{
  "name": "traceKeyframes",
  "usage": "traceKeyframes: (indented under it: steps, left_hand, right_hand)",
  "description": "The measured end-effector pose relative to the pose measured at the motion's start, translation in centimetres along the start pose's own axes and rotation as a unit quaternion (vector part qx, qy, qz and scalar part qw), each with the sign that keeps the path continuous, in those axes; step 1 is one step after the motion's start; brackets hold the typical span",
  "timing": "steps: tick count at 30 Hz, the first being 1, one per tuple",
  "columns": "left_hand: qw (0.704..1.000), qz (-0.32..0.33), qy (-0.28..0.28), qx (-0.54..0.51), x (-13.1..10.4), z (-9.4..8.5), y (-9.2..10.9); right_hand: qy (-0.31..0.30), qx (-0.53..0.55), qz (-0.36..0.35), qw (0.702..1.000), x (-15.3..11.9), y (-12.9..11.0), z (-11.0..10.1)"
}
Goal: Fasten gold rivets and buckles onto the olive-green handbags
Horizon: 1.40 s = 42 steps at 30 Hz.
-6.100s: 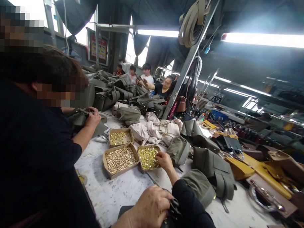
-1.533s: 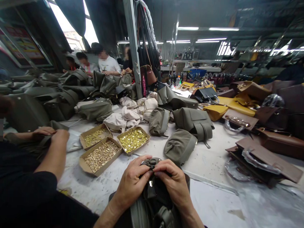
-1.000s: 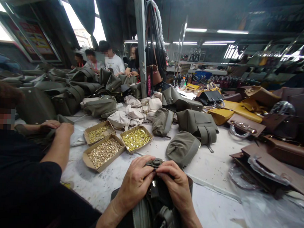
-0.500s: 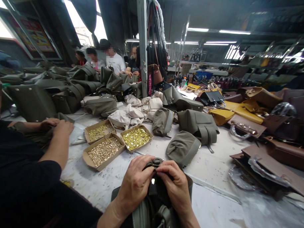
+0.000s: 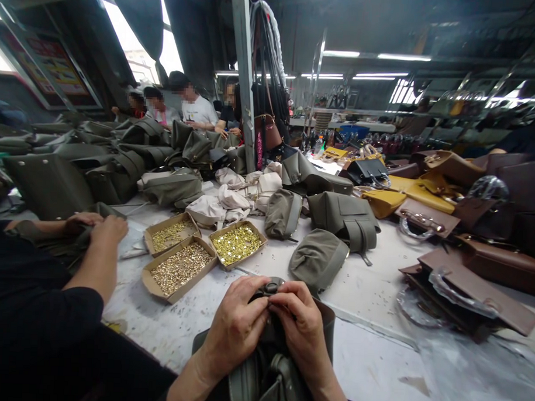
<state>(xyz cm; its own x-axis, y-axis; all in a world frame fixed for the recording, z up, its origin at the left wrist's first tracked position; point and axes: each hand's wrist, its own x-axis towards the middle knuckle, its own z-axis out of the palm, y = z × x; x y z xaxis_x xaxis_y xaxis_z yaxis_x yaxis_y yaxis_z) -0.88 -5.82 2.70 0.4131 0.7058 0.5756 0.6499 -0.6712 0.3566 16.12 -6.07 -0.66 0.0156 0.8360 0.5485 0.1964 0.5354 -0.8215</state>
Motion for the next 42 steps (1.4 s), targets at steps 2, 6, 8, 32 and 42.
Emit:
traceKeyframes:
  steps: [2,6,8,32,42]
  left_hand:
    - [0.997,-0.045,0.001,-0.064,-0.3,0.0,-0.3]
    - [0.978,-0.133,0.005,-0.16,-0.2,-0.3,-0.6]
    - [0.975,-0.146,-0.001,-0.167,0.0,-0.5,-0.6]
    - [0.971,-0.081,-0.226,-0.013,4.4,-0.9,-1.8]
    - [0.97,0.196,-0.068,0.124,3.9,-0.5,-2.9]
  right_hand:
    - [0.005,-0.003,-0.007,1.0,-0.1,0.1,-0.1]
    - [-0.018,0.002,-0.032,0.999,-0.4,0.2,-0.8]
    - [-0.047,0.009,-0.046,0.998,-0.6,0.2,-1.3]
    - [-0.12,0.064,0.095,0.986,-0.8,0.3,-2.4]
    - [-0.123,0.102,0.1,0.982,-0.7,0.1,-2.0]
